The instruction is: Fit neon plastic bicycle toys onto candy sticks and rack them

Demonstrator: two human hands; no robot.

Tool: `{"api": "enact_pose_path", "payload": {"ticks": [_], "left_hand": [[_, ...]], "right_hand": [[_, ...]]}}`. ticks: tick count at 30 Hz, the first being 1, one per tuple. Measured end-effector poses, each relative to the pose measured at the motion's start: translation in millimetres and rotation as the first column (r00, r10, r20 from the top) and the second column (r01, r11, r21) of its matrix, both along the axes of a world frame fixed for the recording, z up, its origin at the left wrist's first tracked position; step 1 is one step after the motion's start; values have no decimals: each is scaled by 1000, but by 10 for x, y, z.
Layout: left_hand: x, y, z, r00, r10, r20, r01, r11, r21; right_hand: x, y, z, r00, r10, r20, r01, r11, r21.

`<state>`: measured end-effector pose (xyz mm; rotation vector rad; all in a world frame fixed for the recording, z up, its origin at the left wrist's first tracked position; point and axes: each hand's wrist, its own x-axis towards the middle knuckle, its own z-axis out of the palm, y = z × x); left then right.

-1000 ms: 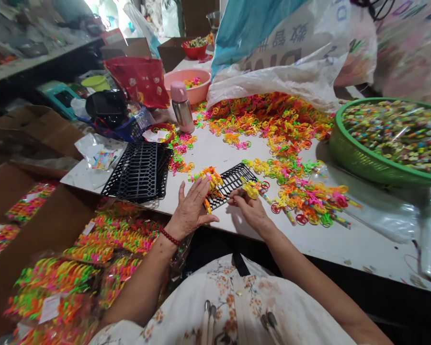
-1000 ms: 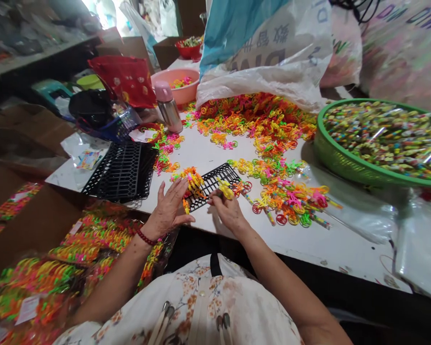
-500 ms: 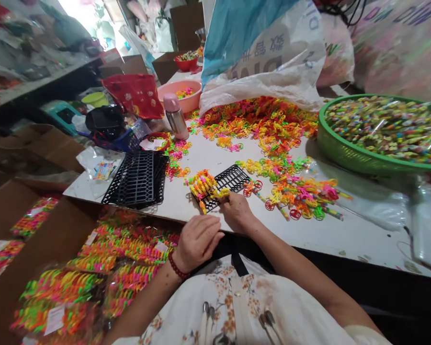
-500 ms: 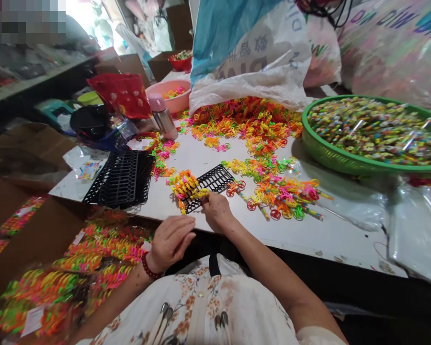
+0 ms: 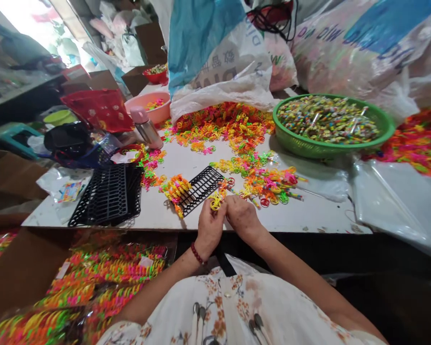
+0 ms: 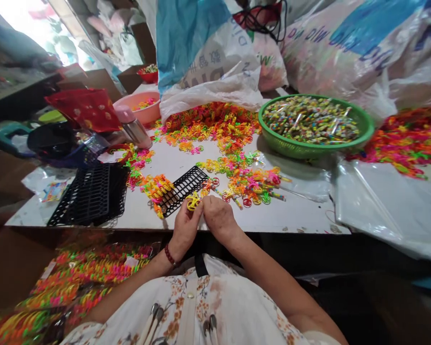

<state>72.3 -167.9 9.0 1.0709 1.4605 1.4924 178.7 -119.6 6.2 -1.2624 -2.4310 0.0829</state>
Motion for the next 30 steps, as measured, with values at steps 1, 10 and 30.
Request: {"api": "enact_pose_path", "payload": {"ticks": [1,10,30], "left_hand": [[42,42,-27,999,14,52,-13,1000,-17],[-73,86,-215,800,53,597,-3,996,-85],[-220,-257,-202,803,13,595,132,971,-199]], "right_hand": [[26,2,-20,1000,-17,4,17,1000,7],[285,8,-310,1000,-10,-4,10,999,-43],[479,-100,-45,778,-8,-628,-167,961,-219]]}}
